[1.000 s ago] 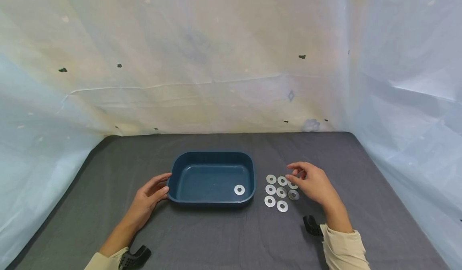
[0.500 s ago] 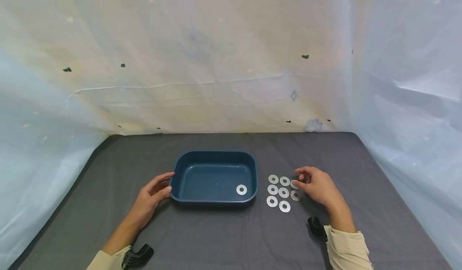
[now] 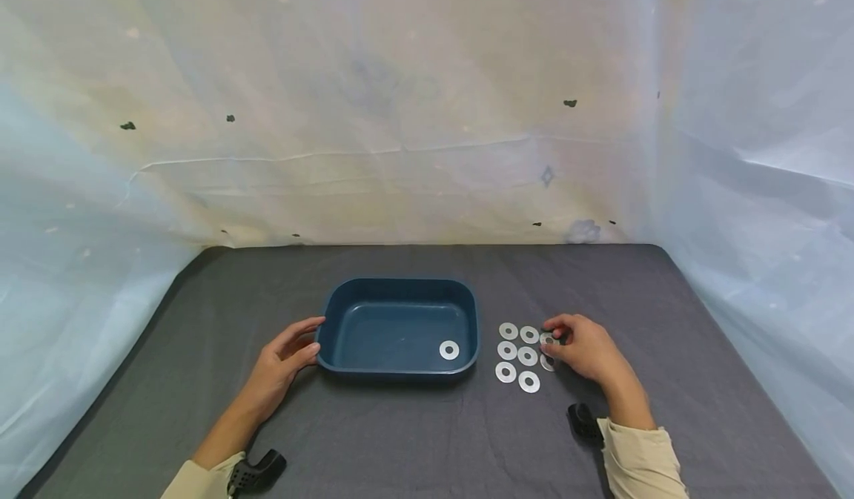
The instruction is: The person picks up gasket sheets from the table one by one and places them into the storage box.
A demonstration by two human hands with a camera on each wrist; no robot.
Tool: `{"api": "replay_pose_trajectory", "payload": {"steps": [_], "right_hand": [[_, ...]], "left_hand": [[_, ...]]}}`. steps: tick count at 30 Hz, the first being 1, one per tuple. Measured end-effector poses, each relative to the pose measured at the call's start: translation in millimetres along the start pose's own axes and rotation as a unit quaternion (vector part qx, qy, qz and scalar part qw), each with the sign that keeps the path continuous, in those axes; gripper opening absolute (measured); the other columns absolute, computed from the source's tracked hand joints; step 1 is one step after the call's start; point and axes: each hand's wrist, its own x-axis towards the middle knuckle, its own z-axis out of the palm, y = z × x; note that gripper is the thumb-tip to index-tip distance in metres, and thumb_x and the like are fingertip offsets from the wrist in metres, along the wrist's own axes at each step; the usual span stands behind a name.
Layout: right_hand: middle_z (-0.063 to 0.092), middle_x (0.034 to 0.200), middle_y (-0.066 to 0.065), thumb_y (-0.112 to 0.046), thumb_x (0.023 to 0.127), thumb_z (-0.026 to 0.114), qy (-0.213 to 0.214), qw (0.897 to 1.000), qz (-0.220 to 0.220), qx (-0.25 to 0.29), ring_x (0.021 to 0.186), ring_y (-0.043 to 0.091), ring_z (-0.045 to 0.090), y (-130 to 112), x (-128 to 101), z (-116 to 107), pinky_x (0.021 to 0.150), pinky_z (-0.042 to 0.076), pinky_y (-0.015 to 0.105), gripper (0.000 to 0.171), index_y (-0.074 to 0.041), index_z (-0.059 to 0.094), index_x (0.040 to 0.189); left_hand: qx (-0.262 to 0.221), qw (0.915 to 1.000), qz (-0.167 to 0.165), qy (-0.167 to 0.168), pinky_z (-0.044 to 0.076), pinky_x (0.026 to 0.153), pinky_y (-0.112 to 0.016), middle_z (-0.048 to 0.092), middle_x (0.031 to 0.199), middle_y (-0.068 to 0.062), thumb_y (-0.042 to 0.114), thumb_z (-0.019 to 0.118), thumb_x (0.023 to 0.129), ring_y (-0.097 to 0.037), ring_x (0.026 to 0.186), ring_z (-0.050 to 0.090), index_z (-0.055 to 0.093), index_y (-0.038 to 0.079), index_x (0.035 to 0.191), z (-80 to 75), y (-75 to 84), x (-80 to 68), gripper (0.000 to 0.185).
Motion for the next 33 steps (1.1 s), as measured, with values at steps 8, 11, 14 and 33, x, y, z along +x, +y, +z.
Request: {"api": "replay_pose_trajectory", "payload": {"steps": [8, 11, 14, 33], "right_hand": [[0.065, 0.094, 0.006, -0.022, 0.083, 0.078, 0.012, 1.0, 0.012, -0.02, 0.072, 0.008, 0.05, 2.8, 1.0, -0.2, 0.062, 0.038, 0.027, 0.031, -0.005, 0.072, 0.109], [0.066, 0.094, 0.005, -0.024, 0.084, 0.078, 0.016, 0.999, 0.023, -0.022, 0.072, 0.009, 0.051, 4.3, 0.7, -1.7, 0.064, 0.038, 0.029, 0.031, -0.005, 0.072, 0.108], [0.066, 0.095, 0.007, -0.023, 0.084, 0.078, 0.01, 0.999, 0.022, -0.026, 0.073, 0.01, 0.051, 6.0, -0.1, -4.2, 0.064, 0.038, 0.029, 0.033, -0.004, 0.072, 0.11], [0.059, 0.099, 0.015, -0.007, 0.083, 0.074, -0.008, 0.999, -0.04, -0.029, 0.079, 0.016, 0.049, 7.9, -1.8, -2.8, 0.066, 0.038, 0.028, 0.032, 0.0, 0.067, 0.114]], "left_hand": [[0.004, 1.0, 0.003, 0.001, 0.058, 0.079, -0.029, 0.055, 0.13, 0.002, 0.011, 0.062, 0.098, -0.01, 0.1, 0.062, 0.05, 0.002, 0.141, 1.0, 0.0, -0.4, 0.046], [0.006, 1.0, 0.002, 0.001, 0.057, 0.08, -0.029, 0.054, 0.131, 0.0, 0.012, 0.062, 0.098, -0.01, 0.101, 0.062, 0.05, 0.003, 0.141, 1.4, 0.9, -0.6, 0.046], [0.007, 1.0, 0.001, 0.001, 0.058, 0.08, -0.029, 0.054, 0.132, -0.003, 0.013, 0.063, 0.098, -0.012, 0.102, 0.062, 0.05, 0.003, 0.141, 1.7, 1.5, -0.7, 0.046], [0.002, 1.0, 0.003, -0.004, 0.057, 0.079, -0.028, 0.055, 0.13, 0.0, 0.012, 0.061, 0.099, -0.01, 0.102, 0.062, 0.049, 0.001, 0.141, 1.7, 1.7, -0.4, 0.045]]}}
